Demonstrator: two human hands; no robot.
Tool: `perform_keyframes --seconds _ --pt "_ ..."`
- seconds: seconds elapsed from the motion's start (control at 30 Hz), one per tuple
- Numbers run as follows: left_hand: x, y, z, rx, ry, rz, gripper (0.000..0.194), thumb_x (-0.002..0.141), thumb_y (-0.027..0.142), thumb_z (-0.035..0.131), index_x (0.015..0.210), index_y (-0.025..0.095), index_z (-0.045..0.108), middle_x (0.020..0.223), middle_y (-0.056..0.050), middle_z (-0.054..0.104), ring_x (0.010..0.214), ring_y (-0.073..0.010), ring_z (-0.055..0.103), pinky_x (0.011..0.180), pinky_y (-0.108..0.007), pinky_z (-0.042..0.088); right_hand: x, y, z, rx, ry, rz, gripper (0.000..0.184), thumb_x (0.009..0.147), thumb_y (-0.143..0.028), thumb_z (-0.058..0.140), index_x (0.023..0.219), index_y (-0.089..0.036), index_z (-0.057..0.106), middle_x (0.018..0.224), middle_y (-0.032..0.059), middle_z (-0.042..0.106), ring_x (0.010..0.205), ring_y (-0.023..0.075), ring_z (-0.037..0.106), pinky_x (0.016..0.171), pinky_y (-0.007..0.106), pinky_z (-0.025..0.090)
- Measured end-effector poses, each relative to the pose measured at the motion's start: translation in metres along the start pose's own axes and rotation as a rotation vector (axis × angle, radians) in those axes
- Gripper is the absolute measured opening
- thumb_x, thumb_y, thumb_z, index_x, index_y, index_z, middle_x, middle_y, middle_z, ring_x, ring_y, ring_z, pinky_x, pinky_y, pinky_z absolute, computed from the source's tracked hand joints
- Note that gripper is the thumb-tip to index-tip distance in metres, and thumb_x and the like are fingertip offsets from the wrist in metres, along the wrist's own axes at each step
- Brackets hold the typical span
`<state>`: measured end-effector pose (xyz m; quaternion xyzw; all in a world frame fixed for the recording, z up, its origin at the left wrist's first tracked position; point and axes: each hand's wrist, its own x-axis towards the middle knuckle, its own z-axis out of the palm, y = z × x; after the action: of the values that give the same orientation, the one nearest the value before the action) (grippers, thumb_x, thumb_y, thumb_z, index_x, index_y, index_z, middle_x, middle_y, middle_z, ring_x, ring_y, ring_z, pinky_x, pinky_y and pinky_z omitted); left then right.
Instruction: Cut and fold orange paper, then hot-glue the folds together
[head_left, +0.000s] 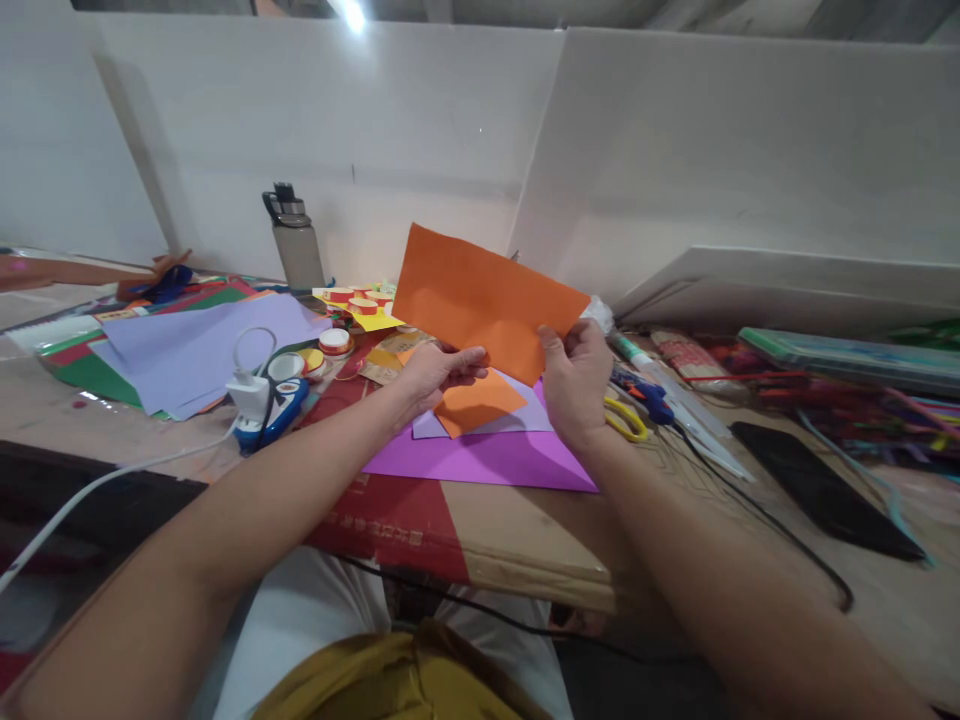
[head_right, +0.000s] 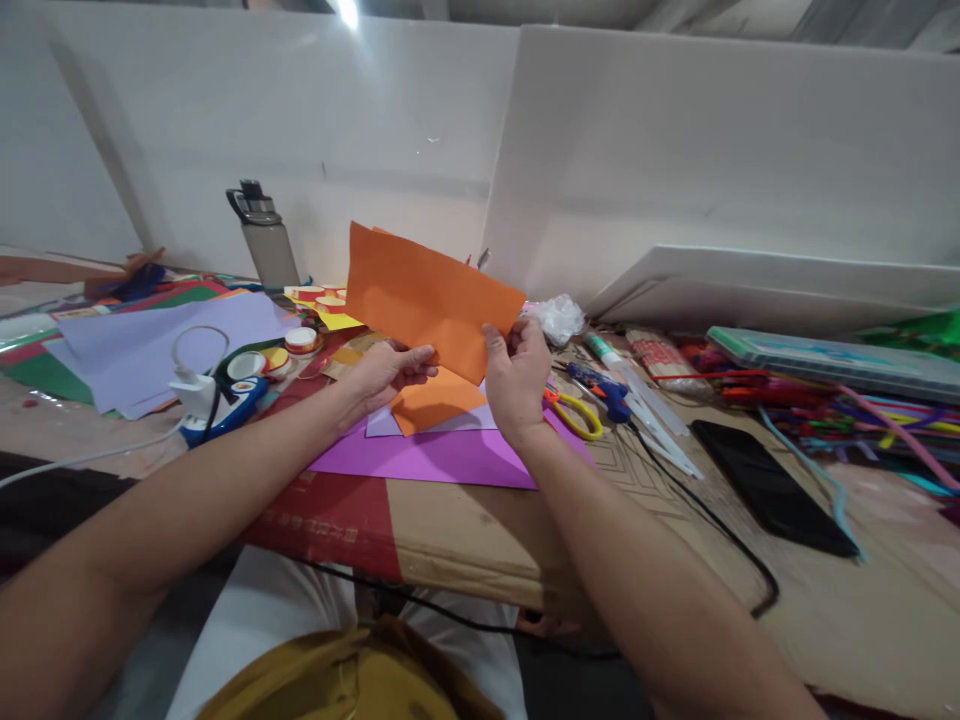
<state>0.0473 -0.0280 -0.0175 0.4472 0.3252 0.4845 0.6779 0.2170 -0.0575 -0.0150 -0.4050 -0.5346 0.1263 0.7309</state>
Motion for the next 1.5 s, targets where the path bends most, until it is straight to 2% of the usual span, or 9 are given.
perform_keyframes --seconds 0.1,0.27,0.37,0.47,0.73,0.9,1.2,1.33,1.5 --pt "0.002 -0.001 -0.001 -0.024 0.022 0.036 0.016 0.07 0.015 0.082 0.073 0.009 0.067 0.065 -0.006 0.069 0.056 -0.0114 0.064 0.058 -0.024 0.046 0.002 0.001 -0.001 0.063 -0.05 0.089 0.026 0.083 -0.046 0.065 0.091 -0.023 0.055 0.092 0.003 0.066 0.086 0.0183 0.064 0.077 0.035 0.052" --pt "0.004 0.006 -0.001 -0.143 0.116 0.122 0.017 0.069 0.015 0.083 0.072 0.011 0.066 0.065 -0.003 0.067 0.056 -0.0106 0.063 0.058 -0.023 0.044 0.002 -0.006 0.001 0.198 -0.182 0.299 0.039 0.079 -0.056 0.064 0.099 -0.025 0.055 0.094 0.0013 0.063 0.077 0.0153 0.063 0.06 0.027 0.051" --pt "0.002 0.01 0.002 -0.215 0.138 0.148 0.017 0.067 0.016 0.083 0.074 0.013 0.067 0.068 -0.002 0.068 0.058 -0.0102 0.063 0.057 -0.022 0.043 -0.006 -0.012 0.008 0.201 -0.287 0.357 0.047 0.068 -0.053 0.076 0.1 -0.024 0.057 0.094 0.0019 0.065 0.077 0.0157 0.063 0.06 0.026 0.05" --pt "-0.003 0.007 0.009 -0.246 0.115 0.158 0.018 0.066 0.014 0.083 0.075 0.014 0.068 0.071 -0.002 0.069 0.06 -0.0102 0.062 0.056 -0.023 0.042 -0.017 -0.018 0.017 0.127 -0.364 0.391 0.042 0.065 -0.048 0.078 0.093 -0.021 0.062 0.087 0.0041 0.067 0.077 0.0175 0.062 0.062 0.029 0.05" --pt "-0.009 -0.004 0.021 -0.271 0.024 0.204 0.027 0.055 0.015 0.089 0.068 0.014 0.065 0.068 0.0 0.064 0.06 -0.0083 0.056 0.055 -0.023 0.041 -0.028 -0.02 0.027 0.158 -0.137 0.399 0.027 0.064 -0.039 0.079 0.072 -0.019 0.062 0.066 0.0006 0.061 0.06 0.0144 0.054 0.056 0.029 0.044" --pt "-0.009 -0.005 0.021 -0.313 -0.032 0.211 0.025 0.06 0.019 0.088 0.067 0.014 0.065 0.063 0.001 0.06 0.056 -0.0075 0.053 0.053 -0.023 0.04 -0.027 -0.02 0.024 0.233 -0.114 0.356 0.026 0.067 -0.038 0.079 0.068 -0.018 0.062 0.062 -0.0008 0.06 0.058 0.013 0.054 0.058 0.029 0.043" --pt "-0.008 0.01 0.015 -0.331 0.051 0.258 0.026 0.058 0.014 0.087 0.07 0.015 0.064 0.064 0.004 0.062 0.054 -0.005 0.051 0.053 -0.02 0.04 -0.019 -0.019 0.013 0.263 -0.116 0.333 0.024 0.075 -0.041 0.074 0.071 -0.019 0.063 0.063 -0.0008 0.063 0.059 0.0119 0.056 0.065 0.029 0.046" --pt "0.002 0.02 0.002 -0.39 0.188 0.23 0.024 0.06 0.009 0.085 0.068 0.016 0.063 0.063 0.004 0.063 0.054 -0.0045 0.052 0.053 -0.019 0.041 -0.005 -0.017 0.004 0.234 -0.049 0.352 0.024 0.075 -0.043 0.07 0.074 -0.02 0.06 0.067 -0.0011 0.061 0.062 0.0121 0.057 0.063 0.029 0.047" --pt "0.004 0.019 -0.002 -0.35 0.208 0.238 0.026 0.061 0.01 0.085 0.066 0.016 0.06 0.06 0.004 0.061 0.054 -0.0058 0.053 0.053 -0.02 0.041 0.005 -0.015 0.001 0.225 -0.124 0.409 0.038 0.071 -0.051 0.072 0.093 -0.024 0.059 0.094 0.0009 0.066 0.078 0.0134 0.062 0.062 0.025 0.049"
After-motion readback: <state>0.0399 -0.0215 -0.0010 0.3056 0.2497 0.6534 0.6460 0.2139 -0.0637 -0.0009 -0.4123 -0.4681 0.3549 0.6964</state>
